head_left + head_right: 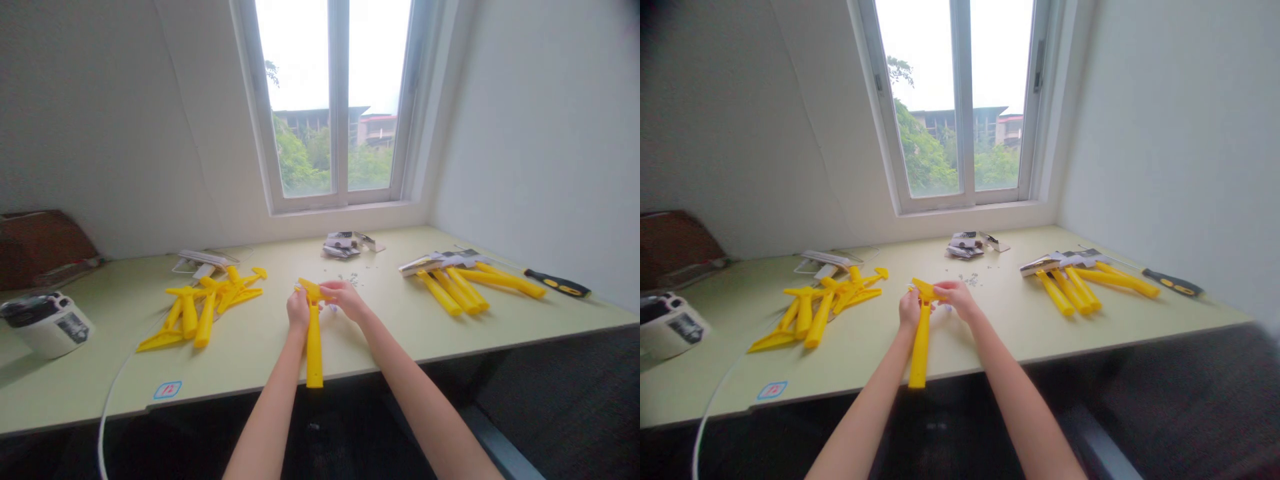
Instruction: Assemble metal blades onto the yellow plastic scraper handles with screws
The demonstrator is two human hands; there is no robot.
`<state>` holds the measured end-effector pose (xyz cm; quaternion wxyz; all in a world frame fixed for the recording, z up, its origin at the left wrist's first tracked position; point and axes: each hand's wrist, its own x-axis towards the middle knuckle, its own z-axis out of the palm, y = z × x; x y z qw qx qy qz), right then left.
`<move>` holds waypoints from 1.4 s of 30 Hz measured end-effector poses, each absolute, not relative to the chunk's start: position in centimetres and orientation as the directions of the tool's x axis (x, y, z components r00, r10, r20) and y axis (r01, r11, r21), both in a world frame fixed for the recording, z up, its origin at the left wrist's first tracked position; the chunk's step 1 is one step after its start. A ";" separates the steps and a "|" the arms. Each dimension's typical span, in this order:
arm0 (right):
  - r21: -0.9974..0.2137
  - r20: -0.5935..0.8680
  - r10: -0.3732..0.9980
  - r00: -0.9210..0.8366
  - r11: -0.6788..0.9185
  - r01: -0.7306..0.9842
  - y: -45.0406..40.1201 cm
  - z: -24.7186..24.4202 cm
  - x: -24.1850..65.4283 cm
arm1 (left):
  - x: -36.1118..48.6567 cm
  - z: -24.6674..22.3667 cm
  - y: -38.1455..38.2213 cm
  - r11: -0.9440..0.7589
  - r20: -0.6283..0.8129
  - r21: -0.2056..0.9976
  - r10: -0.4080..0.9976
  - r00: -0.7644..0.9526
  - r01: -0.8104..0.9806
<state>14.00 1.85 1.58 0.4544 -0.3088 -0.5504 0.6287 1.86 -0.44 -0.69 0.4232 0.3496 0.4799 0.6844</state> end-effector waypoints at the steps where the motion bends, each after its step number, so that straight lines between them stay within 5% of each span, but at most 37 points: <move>1: -0.973 0.109 0.916 -0.387 0.019 -0.229 1.9 1.6 14.0 | 1.9 -0.6 -0.5 -0.181 0.071 0.952 0.916 -0.396 -0.247; 12: -0.975 0.138 0.930 -0.339 0.068 -0.211 1.7 1.8 13.8 | 2.0 -0.5 -0.6 -0.123 -0.044 0.841 0.955 -0.293 -0.527; 42: -0.983 0.177 0.929 -0.324 0.155 -0.095 0.8 2.3 13.6 | 1.4 -0.6 -0.2 -0.158 -0.094 0.771 0.930 -0.356 -0.617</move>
